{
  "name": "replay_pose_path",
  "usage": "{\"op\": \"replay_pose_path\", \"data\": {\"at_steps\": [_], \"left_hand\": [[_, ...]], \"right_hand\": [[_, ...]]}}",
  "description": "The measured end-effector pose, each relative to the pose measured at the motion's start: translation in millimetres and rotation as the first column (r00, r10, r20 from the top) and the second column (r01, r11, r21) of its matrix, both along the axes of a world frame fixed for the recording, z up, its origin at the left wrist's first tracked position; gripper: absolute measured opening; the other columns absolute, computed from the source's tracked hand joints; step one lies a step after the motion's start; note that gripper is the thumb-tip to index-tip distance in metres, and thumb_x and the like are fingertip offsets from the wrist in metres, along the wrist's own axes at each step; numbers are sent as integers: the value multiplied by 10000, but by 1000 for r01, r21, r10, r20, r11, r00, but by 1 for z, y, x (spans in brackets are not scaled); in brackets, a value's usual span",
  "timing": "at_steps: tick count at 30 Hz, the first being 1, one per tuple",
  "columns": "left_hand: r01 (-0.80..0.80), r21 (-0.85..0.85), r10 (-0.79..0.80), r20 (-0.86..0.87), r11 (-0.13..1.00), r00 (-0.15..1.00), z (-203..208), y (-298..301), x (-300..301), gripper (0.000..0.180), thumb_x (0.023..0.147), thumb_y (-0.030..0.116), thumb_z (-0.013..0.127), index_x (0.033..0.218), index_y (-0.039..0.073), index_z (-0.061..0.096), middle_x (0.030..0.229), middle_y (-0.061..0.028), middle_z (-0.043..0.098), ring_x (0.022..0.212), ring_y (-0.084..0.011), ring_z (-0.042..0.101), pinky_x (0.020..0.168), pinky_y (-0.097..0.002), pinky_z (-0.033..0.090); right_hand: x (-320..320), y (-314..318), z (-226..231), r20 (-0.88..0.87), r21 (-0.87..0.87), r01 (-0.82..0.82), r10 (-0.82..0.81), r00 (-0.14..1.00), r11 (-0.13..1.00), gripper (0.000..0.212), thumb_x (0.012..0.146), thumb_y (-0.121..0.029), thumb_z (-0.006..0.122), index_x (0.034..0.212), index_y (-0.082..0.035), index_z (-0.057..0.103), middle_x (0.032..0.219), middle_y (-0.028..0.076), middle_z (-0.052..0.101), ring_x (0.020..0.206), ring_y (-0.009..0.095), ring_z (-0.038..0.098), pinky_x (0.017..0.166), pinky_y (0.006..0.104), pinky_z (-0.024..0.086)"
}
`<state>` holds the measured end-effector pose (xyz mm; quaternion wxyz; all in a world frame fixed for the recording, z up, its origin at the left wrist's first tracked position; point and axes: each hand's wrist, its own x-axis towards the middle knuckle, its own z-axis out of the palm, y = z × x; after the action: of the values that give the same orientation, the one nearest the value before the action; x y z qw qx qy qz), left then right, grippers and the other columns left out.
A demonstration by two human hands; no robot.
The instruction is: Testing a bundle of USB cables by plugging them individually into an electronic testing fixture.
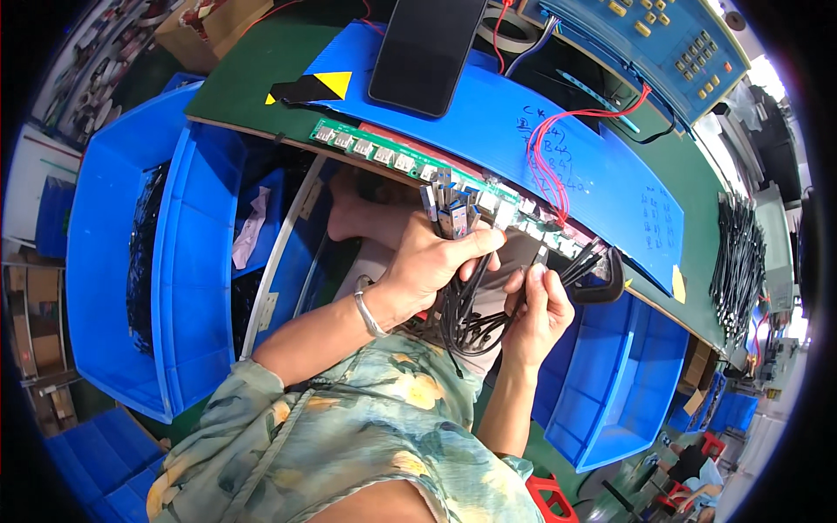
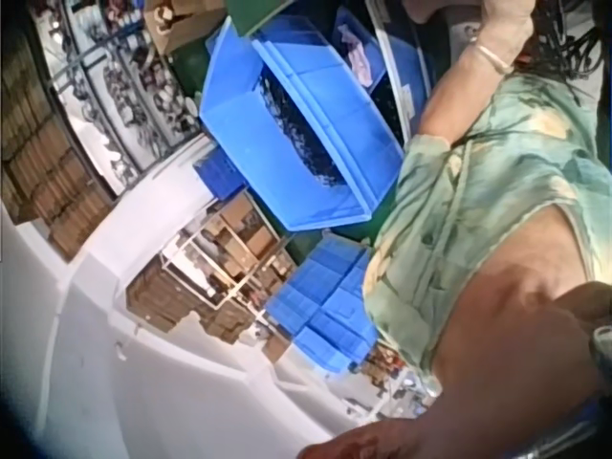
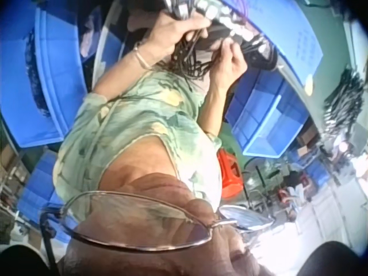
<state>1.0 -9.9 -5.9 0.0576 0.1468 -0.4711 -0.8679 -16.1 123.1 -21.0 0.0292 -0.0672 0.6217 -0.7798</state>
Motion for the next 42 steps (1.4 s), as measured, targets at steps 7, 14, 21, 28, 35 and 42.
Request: {"op": "replay_pose_path", "data": {"at_steps": [7,14,21,28,35,42], "left_hand": [[7,-3,-7,6,1000,1000,-1,-1,0,92,734,91,616,683,15,607,577,-38,577,420,-35,439,391,-177,324],[26,-24,-25,11,999,1000,-1,0,0,81,749,93,610,710,21,605,605,-71,592,423,-52,449,394,-170,326],[13,6,-13,9,1000,1000,0,0,0,90,740,88,615,683,18,609,586,-44,585,428,-35,450,396,-173,330],[18,23,-18,12,1000,1000,0,0,0,90,741,90,617,701,11,604,595,-53,587,425,-37,452,393,-166,325],[18,18,-18,3,1000,1000,0,0,0,83,739,87,618,709,12,603,594,-55,585,423,-37,452,390,-165,324],[-1,8,1,-17,1000,1000,0,1,0,92,738,95,620,687,24,591,596,-66,585,417,-47,448,393,-169,327]], "right_hand": [[-5,-1,-4,-5,7,8,-8,1000,1000,206,859,-84,468,663,-24,484,590,52,522,404,35,332,364,163,243],[-4,-4,0,10,-31,28,-28,1000,999,209,857,-73,462,652,-28,471,592,56,524,398,41,337,356,164,244],[-5,-3,5,100,-95,56,-47,994,994,189,842,-68,473,657,-32,469,578,61,526,378,43,329,338,164,230],[-10,-3,5,75,-79,48,-42,996,996,166,837,-59,478,677,-16,484,588,66,536,362,40,321,327,164,220],[-8,-2,5,133,-136,34,-16,991,990,192,847,-81,476,663,-30,459,613,78,539,353,45,313,320,174,223],[1,0,6,89,-141,-6,19,996,990,220,860,-81,462,645,-40,439,605,87,541,352,38,268,318,182,198]]}}
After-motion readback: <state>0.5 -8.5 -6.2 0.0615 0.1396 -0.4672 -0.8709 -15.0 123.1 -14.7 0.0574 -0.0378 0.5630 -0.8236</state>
